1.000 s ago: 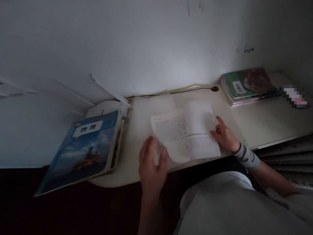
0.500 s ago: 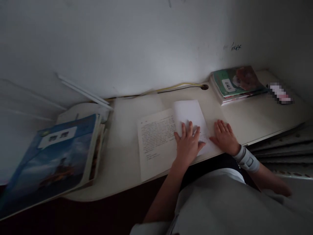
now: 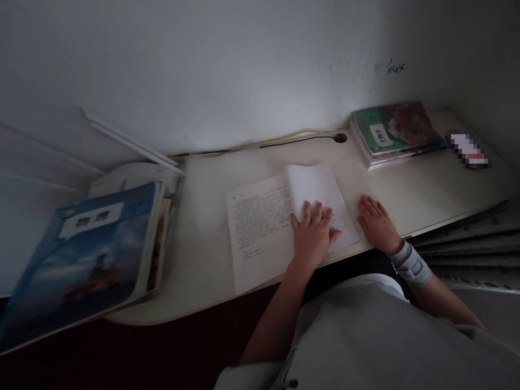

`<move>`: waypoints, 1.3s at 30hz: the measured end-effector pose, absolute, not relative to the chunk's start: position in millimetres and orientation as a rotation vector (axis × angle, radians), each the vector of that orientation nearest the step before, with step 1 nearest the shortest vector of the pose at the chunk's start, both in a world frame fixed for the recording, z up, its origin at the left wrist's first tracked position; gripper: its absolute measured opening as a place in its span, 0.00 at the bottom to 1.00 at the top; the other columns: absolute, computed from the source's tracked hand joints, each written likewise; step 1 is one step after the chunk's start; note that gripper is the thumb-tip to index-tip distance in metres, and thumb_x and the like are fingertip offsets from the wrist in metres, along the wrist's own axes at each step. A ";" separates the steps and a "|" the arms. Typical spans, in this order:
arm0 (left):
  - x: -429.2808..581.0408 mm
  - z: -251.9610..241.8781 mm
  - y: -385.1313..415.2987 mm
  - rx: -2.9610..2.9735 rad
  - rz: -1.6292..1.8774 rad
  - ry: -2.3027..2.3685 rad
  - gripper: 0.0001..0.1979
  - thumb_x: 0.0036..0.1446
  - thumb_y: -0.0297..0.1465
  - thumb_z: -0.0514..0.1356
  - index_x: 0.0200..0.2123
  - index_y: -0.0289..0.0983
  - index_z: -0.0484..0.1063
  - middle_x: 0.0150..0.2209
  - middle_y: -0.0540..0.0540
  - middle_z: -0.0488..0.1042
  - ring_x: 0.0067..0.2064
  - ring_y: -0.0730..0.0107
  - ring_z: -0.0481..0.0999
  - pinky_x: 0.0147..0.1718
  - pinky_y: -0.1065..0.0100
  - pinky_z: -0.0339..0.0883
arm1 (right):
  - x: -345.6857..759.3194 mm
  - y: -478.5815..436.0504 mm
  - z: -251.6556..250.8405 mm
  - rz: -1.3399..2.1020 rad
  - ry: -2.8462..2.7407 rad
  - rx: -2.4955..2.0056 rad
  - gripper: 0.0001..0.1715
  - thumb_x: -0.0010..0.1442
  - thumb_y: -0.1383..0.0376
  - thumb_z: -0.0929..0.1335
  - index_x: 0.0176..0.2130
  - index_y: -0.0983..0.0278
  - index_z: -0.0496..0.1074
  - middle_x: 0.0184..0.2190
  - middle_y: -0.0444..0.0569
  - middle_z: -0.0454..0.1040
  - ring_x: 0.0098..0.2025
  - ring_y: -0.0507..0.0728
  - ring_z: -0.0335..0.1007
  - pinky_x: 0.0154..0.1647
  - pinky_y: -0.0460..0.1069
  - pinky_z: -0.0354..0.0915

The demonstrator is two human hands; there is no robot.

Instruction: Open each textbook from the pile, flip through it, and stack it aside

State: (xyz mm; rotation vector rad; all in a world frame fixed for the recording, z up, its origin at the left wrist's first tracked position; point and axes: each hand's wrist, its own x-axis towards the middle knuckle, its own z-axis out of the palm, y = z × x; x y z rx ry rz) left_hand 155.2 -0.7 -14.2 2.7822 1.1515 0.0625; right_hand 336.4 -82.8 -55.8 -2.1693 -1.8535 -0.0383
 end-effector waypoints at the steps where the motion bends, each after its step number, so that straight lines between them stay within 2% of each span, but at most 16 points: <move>1: 155.3 -14.1 -0.9 2.783 0.065 1.151 0.28 0.59 0.44 0.56 0.60 0.39 0.64 0.65 0.37 0.57 0.67 0.37 0.46 0.57 0.29 0.42 | 337.2 -82.9 -56.1 -0.034 -1.847 -2.163 0.26 0.66 0.67 0.56 0.60 0.72 0.63 0.62 0.62 0.60 0.65 0.63 0.54 0.63 0.61 0.54; 12: 167.8 -12.5 -4.3 2.760 0.090 1.198 0.27 0.58 0.41 0.58 0.59 0.40 0.64 0.66 0.36 0.53 0.68 0.39 0.45 0.58 0.30 0.40 | 345.0 -82.9 -54.7 0.082 -1.742 -2.042 0.26 0.66 0.68 0.54 0.58 0.67 0.66 0.59 0.58 0.66 0.64 0.62 0.56 0.62 0.61 0.56; 17: 180.3 -13.5 -8.3 2.704 0.122 1.122 0.27 0.58 0.40 0.59 0.60 0.39 0.64 0.65 0.35 0.57 0.67 0.37 0.47 0.57 0.27 0.34 | 346.0 -83.0 -53.2 0.117 -1.719 -2.026 0.26 0.66 0.66 0.54 0.58 0.69 0.67 0.59 0.59 0.66 0.64 0.62 0.56 0.63 0.61 0.55; 21: 187.5 -15.1 -12.5 2.686 0.117 1.095 0.28 0.59 0.39 0.58 0.61 0.39 0.62 0.64 0.35 0.58 0.66 0.37 0.52 0.58 0.27 0.32 | 348.3 -83.7 -52.5 0.161 -1.689 -1.988 0.26 0.66 0.66 0.54 0.59 0.67 0.66 0.60 0.57 0.65 0.65 0.61 0.55 0.63 0.62 0.55; 27: 188.6 -18.0 -12.9 2.632 0.159 1.116 0.28 0.59 0.39 0.58 0.61 0.38 0.63 0.65 0.35 0.58 0.66 0.35 0.50 0.58 0.29 0.30 | 357.7 -84.8 -53.9 0.239 -1.693 -1.946 0.25 0.66 0.65 0.55 0.57 0.67 0.67 0.58 0.58 0.67 0.64 0.61 0.57 0.64 0.61 0.55; 33: 186.6 -17.0 -13.8 2.662 0.162 1.244 0.27 0.60 0.40 0.57 0.60 0.38 0.63 0.65 0.36 0.57 0.67 0.33 0.45 0.57 0.27 0.34 | 361.8 -84.9 -57.1 0.255 -1.680 -1.917 0.25 0.66 0.65 0.55 0.57 0.65 0.67 0.58 0.56 0.67 0.64 0.60 0.57 0.64 0.61 0.56; 39: 195.2 -22.6 -19.1 2.792 0.084 1.181 0.27 0.63 0.42 0.51 0.62 0.37 0.60 0.65 0.39 0.57 0.65 0.33 0.51 0.58 0.27 0.38 | 360.6 -84.8 -56.6 0.231 -1.606 -1.854 0.25 0.67 0.62 0.56 0.56 0.67 0.68 0.57 0.58 0.68 0.63 0.60 0.58 0.64 0.60 0.56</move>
